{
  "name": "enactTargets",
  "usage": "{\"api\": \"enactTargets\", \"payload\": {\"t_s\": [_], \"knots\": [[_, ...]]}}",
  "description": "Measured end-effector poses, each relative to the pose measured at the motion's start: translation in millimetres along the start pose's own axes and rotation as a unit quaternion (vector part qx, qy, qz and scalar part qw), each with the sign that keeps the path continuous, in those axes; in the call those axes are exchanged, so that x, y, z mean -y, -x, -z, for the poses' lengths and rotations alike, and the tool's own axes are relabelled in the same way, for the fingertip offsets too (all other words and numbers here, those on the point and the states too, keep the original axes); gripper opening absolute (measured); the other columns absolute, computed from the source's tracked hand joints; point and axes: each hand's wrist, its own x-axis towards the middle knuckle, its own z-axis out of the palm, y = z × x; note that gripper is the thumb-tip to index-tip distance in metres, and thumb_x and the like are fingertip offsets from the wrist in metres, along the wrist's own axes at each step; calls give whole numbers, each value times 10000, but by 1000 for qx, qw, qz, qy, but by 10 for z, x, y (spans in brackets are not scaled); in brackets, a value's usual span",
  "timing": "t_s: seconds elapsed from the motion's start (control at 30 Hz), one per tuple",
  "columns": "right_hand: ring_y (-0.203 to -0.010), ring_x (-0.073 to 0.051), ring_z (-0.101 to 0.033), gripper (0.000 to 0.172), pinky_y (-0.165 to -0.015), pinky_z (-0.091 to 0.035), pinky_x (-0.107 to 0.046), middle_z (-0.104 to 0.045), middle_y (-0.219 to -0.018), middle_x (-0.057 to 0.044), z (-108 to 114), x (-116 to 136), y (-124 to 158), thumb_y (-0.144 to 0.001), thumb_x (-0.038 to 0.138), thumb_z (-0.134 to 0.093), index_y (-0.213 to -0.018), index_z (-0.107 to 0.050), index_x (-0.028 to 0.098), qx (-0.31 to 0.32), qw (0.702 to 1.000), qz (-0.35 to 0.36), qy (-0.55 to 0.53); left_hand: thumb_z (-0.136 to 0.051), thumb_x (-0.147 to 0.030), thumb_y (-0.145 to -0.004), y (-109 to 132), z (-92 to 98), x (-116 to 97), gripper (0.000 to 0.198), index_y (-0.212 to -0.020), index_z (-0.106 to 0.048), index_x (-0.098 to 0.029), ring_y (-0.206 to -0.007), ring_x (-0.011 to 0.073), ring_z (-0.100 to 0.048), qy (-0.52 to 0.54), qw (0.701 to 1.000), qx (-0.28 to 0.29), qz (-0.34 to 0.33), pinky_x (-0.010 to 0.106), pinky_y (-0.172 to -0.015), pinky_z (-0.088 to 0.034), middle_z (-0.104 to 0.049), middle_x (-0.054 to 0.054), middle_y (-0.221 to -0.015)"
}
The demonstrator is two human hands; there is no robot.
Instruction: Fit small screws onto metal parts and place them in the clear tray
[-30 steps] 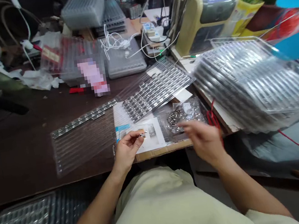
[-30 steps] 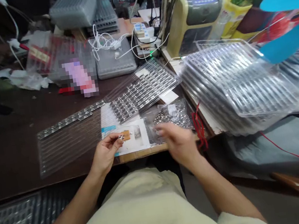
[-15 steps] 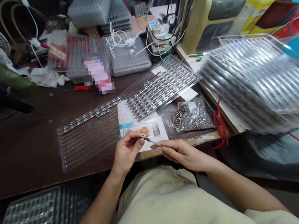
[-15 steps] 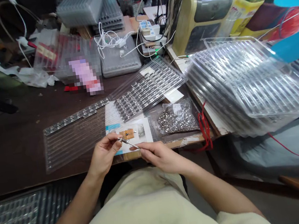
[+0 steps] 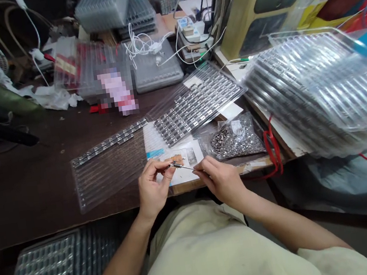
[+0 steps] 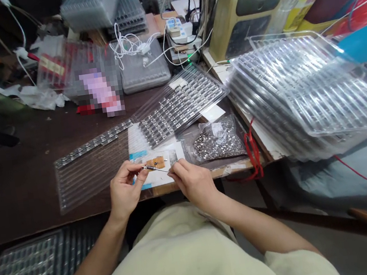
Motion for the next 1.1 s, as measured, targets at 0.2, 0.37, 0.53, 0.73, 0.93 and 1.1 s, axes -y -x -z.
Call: {"api": "enactTargets", "payload": {"t_s": [0.2,0.37,0.53,0.73,0.93,1.1], "knots": [[-393,-37,-252,361,-400,-262,-181,-400,-581,83,127,-87,-52,-907,537,-434,-870,-500,185,369,776,-151,-489,-718,-263,-765,-68,171,16,99,-811,-703,-176,-694,132,-521,78,988,126,-34,247,-653,-416,-573,22,-718],[-716,-86,-491,322,-626,-422,-206,-512,-859,4,169,-135,-25,-799,408,-667,-1001,-537,194,285,838,-77,-459,-698,-295,-783,-56,138,45,142,-827,-680,-161,-710,129,-545,100,991,74,55,230,-657,-434,-589,25,-748],[-780,-115,-531,270,-748,-434,-258,-568,-935,-38,105,-145,28,-950,328,-442,-1144,-605,236,121,968,5,-220,-725,-325,-756,-30,124,127,187,-825,-673,-160,-722,122,-552,135,985,33,100,216,-668,-447,-592,22,-758],[-763,-130,-544,293,-691,-449,-246,-603,-911,-35,81,-152,30,-823,425,-641,-1001,-598,196,74,975,-25,-206,-745,-347,-735,-30,141,202,219,-823,-671,-160,-656,92,-527,180,971,21,158,190,-607,-426,-609,15,-770],[-630,-116,-540,341,-602,-423,-233,-576,-686,3,31,-183,41,-927,467,-443,-980,-627,184,93,952,-106,-271,-751,-353,-722,-56,150,133,218,-789,-677,-159,-714,126,-558,141,983,39,112,221,-665,-450,-608,21,-743],[-701,-122,-535,303,-649,-419,-227,-610,-790,-1,1,-165,39,-774,443,-674,-908,-599,182,80,963,-85,-244,-733,-366,-739,-69,137,139,223,-801,-667,-161,-726,128,-566,141,983,29,113,226,-691,-459,-612,19,-745]]}}
